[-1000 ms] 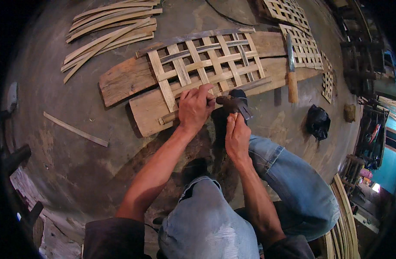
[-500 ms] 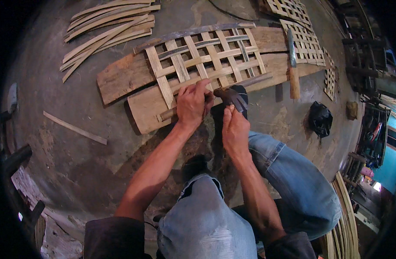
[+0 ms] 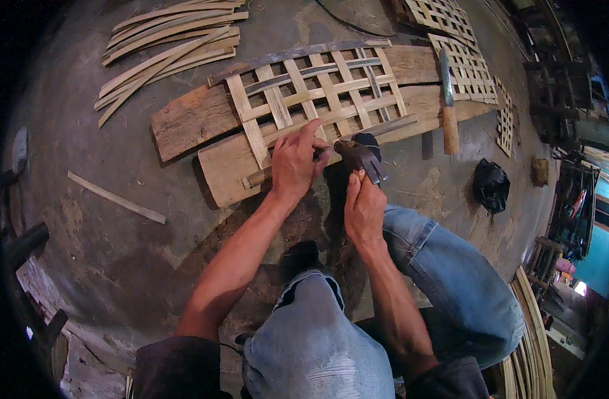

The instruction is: The person assembles a wooden lattice by inserting thin wooden strips into a grid frame and securing them with a hammer and nails. They repeatedly position strips, tap them into place, and adjust alignment while seated on the floor.

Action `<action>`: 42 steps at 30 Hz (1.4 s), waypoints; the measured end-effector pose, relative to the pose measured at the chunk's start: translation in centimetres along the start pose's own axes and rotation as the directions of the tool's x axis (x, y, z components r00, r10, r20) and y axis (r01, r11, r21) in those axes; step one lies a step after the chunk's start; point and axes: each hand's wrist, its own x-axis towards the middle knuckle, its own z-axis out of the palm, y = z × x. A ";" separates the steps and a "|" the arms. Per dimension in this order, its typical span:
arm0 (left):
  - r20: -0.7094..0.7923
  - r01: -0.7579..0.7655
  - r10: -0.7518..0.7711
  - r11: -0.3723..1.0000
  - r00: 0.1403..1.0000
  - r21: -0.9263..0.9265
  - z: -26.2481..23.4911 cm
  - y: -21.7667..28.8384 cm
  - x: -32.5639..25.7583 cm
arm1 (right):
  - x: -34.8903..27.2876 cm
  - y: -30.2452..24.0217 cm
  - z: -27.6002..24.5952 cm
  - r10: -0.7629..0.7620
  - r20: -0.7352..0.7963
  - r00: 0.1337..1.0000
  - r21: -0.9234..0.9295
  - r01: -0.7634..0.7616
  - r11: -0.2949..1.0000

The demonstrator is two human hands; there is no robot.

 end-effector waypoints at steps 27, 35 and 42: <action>0.265 -0.040 -0.008 0.984 0.964 0.173 -4.8 -1.3 -0.5 | 1.1 -2.5 -2.4 0.066 0.099 0.993 -0.106 -0.055 0.993; 0.282 -0.058 -0.004 0.976 0.960 0.211 -5.1 -1.5 -0.9 | 0.9 -2.1 -1.7 -0.034 -0.037 0.999 -0.070 0.032 0.997; 0.289 -0.087 0.030 0.978 0.957 0.187 -4.5 -0.5 -0.5 | 0.2 3.6 1.8 -0.125 -0.048 0.991 -0.167 0.115 0.979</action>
